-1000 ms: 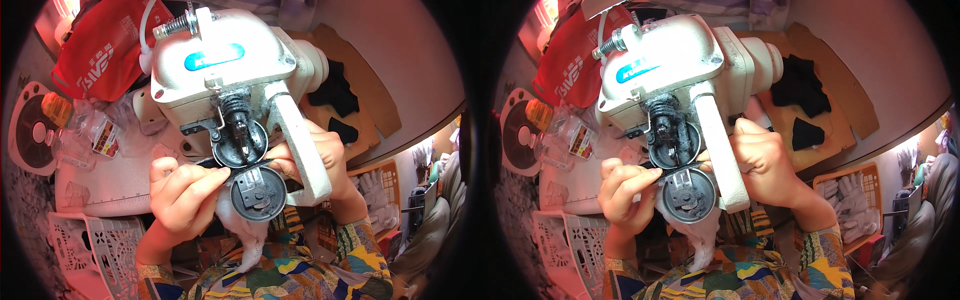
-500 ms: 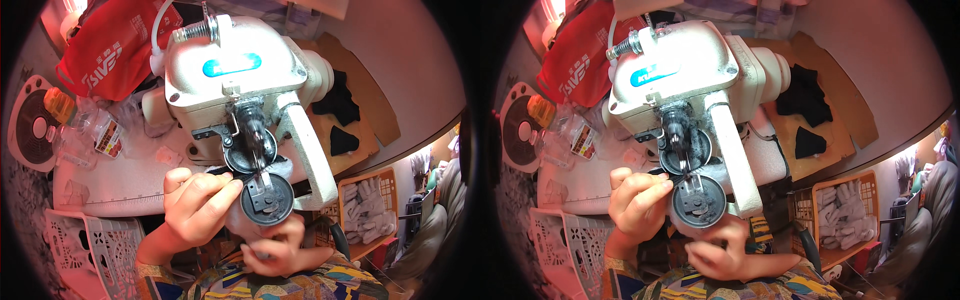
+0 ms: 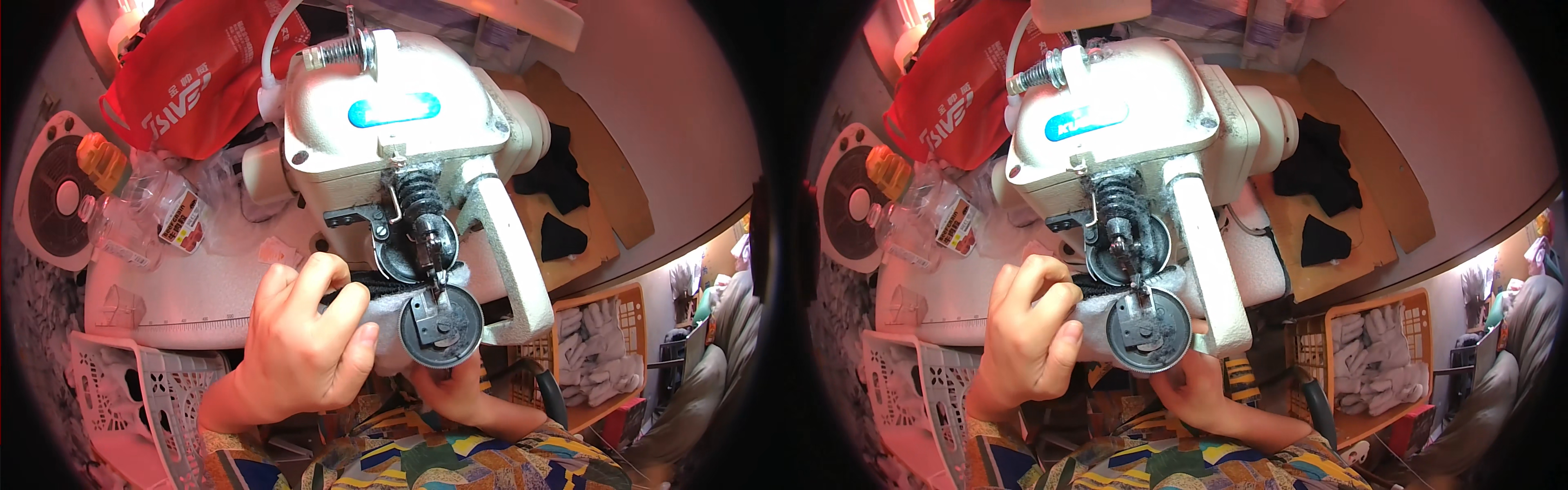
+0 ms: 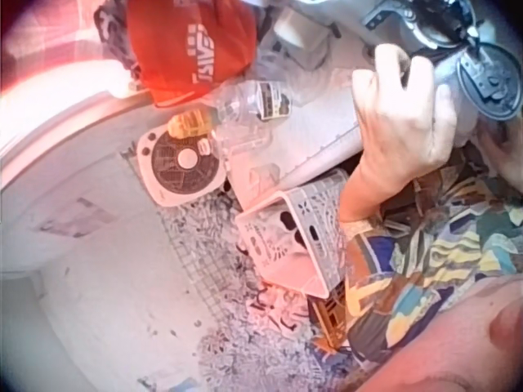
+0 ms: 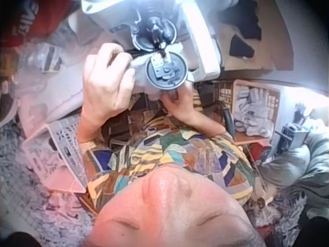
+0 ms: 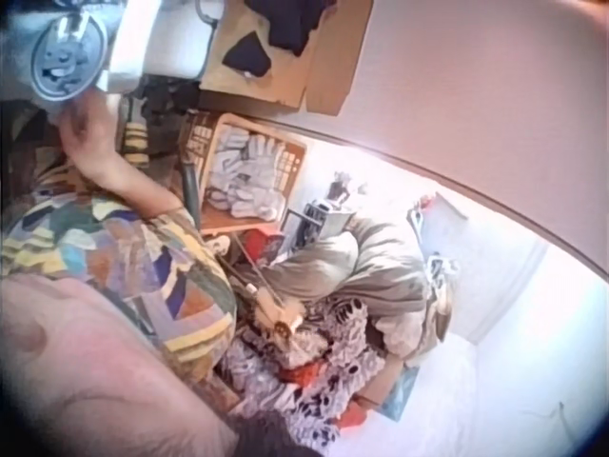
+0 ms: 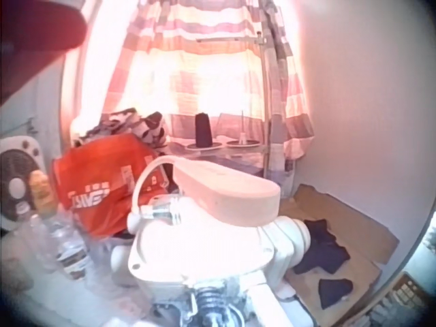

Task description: The person is using a sewing machine to join or repair pieces of fabric to make socks.

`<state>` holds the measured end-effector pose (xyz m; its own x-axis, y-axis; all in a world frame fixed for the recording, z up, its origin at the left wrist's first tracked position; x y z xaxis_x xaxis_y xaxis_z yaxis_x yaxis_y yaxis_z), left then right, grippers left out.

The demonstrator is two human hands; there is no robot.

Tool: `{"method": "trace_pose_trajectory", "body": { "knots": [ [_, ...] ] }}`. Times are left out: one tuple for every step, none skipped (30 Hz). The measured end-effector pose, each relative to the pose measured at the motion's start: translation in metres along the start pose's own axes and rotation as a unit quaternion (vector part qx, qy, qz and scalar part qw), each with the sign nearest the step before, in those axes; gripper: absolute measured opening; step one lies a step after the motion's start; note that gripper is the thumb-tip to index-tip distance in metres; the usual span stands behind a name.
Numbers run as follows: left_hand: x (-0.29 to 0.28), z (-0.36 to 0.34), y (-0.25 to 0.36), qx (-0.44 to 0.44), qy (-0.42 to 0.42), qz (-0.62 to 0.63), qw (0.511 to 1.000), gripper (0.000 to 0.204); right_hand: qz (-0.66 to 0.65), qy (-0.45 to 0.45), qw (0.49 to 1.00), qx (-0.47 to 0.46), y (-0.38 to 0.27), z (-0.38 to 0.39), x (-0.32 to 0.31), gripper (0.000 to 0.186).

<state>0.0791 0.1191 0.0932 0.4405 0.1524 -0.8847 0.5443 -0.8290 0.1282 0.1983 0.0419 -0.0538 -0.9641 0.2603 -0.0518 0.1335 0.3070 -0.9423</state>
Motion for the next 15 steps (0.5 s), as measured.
{"method": "trace_pose_trajectory", "body": {
  "knots": [
    [0.0,0.0,-0.001,0.0,0.0,0.001,1.0,0.023,0.011,0.001,1.0,-0.012,-0.003,-0.001,0.0,0.019],
    [0.0,0.0,-0.002,0.0,-0.001,0.003,1.0,0.023,0.021,0.003,0.999,-0.024,-0.005,-0.002,0.0,0.019],
    [0.0,0.0,-0.002,0.0,-0.001,0.004,1.0,0.023,0.022,-0.001,1.0,-0.018,-0.005,-0.002,0.0,0.019],
    [0.001,0.0,-0.003,0.0,-0.004,0.007,1.0,0.023,0.022,-0.006,1.0,-0.011,-0.005,-0.003,0.0,0.019],
    [0.001,0.0,-0.003,0.0,-0.006,0.01,1.0,0.023,0.02,-0.01,1.0,-0.005,-0.004,-0.003,0.001,0.019],
    [0.001,0.0,-0.004,0.0,-0.009,0.013,1.0,0.023,0.019,-0.013,1.0,0.002,-0.003,-0.004,0.001,0.02],
    [0.002,-0.001,-0.004,0.006,-0.014,0.024,1.0,0.022,0.018,-0.013,1.0,0.008,-0.003,-0.004,0.0,0.02],
    [0.003,-0.002,-0.004,0.013,-0.02,0.036,0.999,0.021,0.023,-0.012,1.0,0.01,-0.002,-0.004,-0.002,0.02],
    [0.004,-0.004,-0.005,0.02,-0.026,0.048,0.998,0.021,0.028,-0.011,0.999,0.013,-0.001,-0.004,-0.003,0.021],
    [0.001,-0.003,-0.001,0.055,-0.022,0.084,0.995,0.02,0.034,-0.013,0.999,0.01,-0.002,-0.003,-0.003,0.022],
    [-0.001,-0.002,0.001,0.09,-0.018,0.12,0.989,0.019,0.036,-0.013,0.999,0.006,-0.002,-0.002,-0.002,0.022],
    [-0.003,0.001,0.005,0.126,-0.014,0.156,0.98,0.018,0.038,-0.013,0.999,0.002,-0.003,-0.002,-0.002,0.023],
    [-0.003,0.004,0.002,0.128,-0.003,0.168,0.977,0.017,0.036,-0.012,0.999,-0.002,-0.005,-0.003,-0.001,0.023],
    [-0.002,0.007,-0.001,0.13,0.007,0.18,0.975,0.016,0.034,-0.011,0.999,-0.007,-0.006,-0.003,0.0,0.024],
    [-0.001,0.01,-0.003,0.131,0.017,0.192,0.972,0.016,0.033,-0.017,0.999,-0.005,-0.005,-0.003,0.001,0.025]
  ]
}}
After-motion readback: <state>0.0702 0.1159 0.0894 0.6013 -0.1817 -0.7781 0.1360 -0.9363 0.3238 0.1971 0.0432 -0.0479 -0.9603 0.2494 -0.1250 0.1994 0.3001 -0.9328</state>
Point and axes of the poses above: each hand's wrist, its own z-axis away from the middle knuckle, its own x-axis out of the palm, y = z × x, the point moved 10 cm from there along -z, towards the middle knuckle, and after that the axes turned 10 degrees about -z, right-handed, at the moved point
